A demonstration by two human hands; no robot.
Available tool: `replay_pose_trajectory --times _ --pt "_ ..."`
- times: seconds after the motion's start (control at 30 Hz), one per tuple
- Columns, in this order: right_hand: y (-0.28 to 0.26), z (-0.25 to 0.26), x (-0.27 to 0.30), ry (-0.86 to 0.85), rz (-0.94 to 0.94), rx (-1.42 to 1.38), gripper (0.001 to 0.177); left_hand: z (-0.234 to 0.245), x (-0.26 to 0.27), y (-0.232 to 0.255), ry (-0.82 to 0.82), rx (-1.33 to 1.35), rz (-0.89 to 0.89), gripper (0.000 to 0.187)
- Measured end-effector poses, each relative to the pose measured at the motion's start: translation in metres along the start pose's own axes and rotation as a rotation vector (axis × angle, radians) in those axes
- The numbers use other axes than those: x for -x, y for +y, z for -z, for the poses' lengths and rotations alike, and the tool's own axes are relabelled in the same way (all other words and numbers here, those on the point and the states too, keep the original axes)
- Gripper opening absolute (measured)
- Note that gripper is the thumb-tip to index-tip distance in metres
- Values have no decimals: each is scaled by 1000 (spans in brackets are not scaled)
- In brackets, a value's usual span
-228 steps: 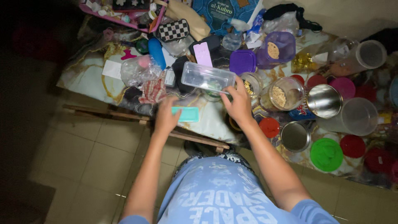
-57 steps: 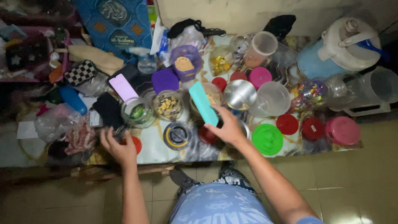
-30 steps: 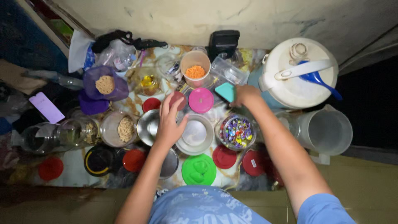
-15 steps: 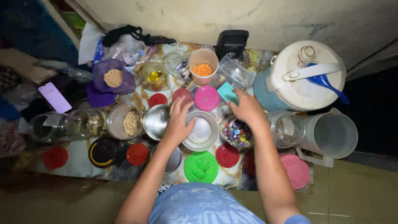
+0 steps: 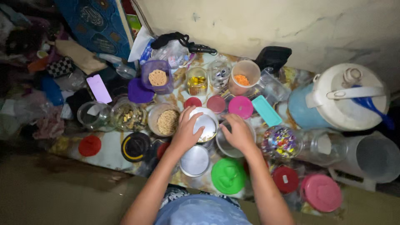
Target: The person opens and closes various containers on a cluttered table, moving them around and handling lids. They pick up containers, remove lids, and place them back down repeatedly.
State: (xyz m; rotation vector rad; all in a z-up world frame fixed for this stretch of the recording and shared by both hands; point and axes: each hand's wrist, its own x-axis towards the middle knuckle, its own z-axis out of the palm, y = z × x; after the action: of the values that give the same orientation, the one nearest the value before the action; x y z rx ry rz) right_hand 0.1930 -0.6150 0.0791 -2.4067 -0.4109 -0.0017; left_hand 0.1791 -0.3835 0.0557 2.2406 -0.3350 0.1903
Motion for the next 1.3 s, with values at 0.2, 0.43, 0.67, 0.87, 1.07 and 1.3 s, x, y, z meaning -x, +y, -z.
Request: replay_pose_trajectory --times 0.2,0.43,0.67,0.87,1.07,1.3 --pt "-30 -29 -9 81 -94 14 32 39 -12 -34 -33 87 -92 52" --pt "-40 -50 -31 179 -129 39 35 71 -7 -64 -60 81 -155 53" --pt "15 -28 -64 253 -198 174 52 59 -25 -64 -73 127 -174 49" --pt "83 -3 -108 177 -396 314 71 33 -87 -49 -83 78 -208 46" --pt "142 -15 -128 24 -588 379 71 -16 -142 -43 -151 -98 -232 50" --pt "166 -36 -132 -7 -630 333 61 -69 -197 -82 -80 -426 -363 32"
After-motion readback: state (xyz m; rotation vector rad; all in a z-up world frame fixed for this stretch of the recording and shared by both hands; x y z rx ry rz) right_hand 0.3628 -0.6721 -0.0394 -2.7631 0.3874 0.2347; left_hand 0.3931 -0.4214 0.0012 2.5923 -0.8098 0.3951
